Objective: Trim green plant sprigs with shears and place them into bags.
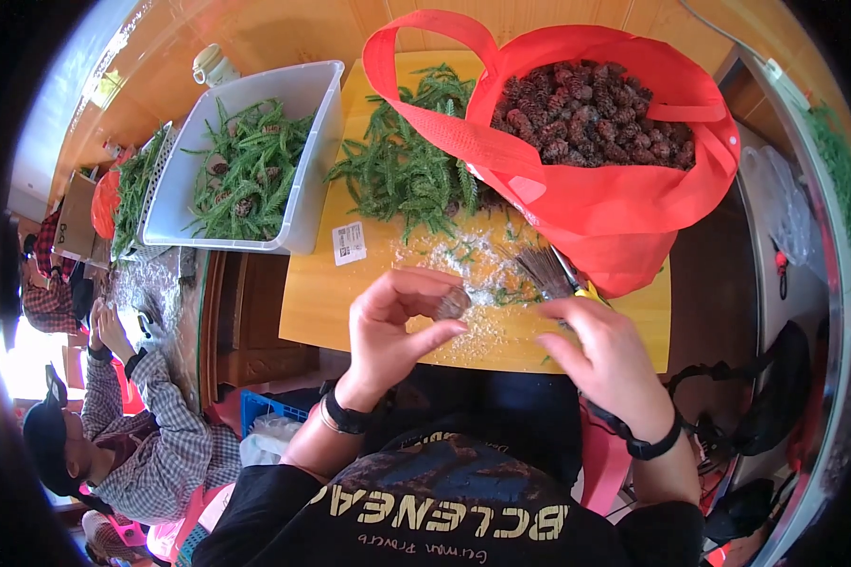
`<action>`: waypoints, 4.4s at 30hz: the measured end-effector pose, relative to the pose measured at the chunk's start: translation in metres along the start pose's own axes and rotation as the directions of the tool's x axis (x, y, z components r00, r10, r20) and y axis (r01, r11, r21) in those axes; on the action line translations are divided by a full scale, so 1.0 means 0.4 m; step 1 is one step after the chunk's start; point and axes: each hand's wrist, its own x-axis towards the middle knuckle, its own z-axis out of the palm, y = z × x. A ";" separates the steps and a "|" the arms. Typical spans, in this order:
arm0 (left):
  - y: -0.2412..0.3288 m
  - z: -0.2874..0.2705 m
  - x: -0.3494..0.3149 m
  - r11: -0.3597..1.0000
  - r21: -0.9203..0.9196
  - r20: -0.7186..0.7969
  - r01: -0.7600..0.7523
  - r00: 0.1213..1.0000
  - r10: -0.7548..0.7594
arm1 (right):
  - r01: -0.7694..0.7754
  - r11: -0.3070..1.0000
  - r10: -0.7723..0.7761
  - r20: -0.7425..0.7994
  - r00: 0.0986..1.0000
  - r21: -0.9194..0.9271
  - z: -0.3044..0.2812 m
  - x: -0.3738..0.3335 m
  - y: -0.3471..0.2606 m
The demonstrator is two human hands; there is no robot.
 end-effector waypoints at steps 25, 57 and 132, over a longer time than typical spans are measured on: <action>-0.047 -0.054 0.187 0.394 0.905 0.192 -0.159 0.980 -0.045 | 0.041 0.619 -0.003 -0.050 0.999 0.784 0.121 0.095 0.040; 0.014 -0.152 0.063 0.782 -0.572 -0.053 0.248 0.940 -0.337 | 0.003 0.354 -0.062 0.020 0.998 0.935 0.142 0.232 0.005; 0.038 -0.066 0.018 0.687 -0.665 0.044 0.293 0.934 -0.356 | 0.334 0.755 -0.164 -0.332 0.929 0.564 0.154 0.143 -0.066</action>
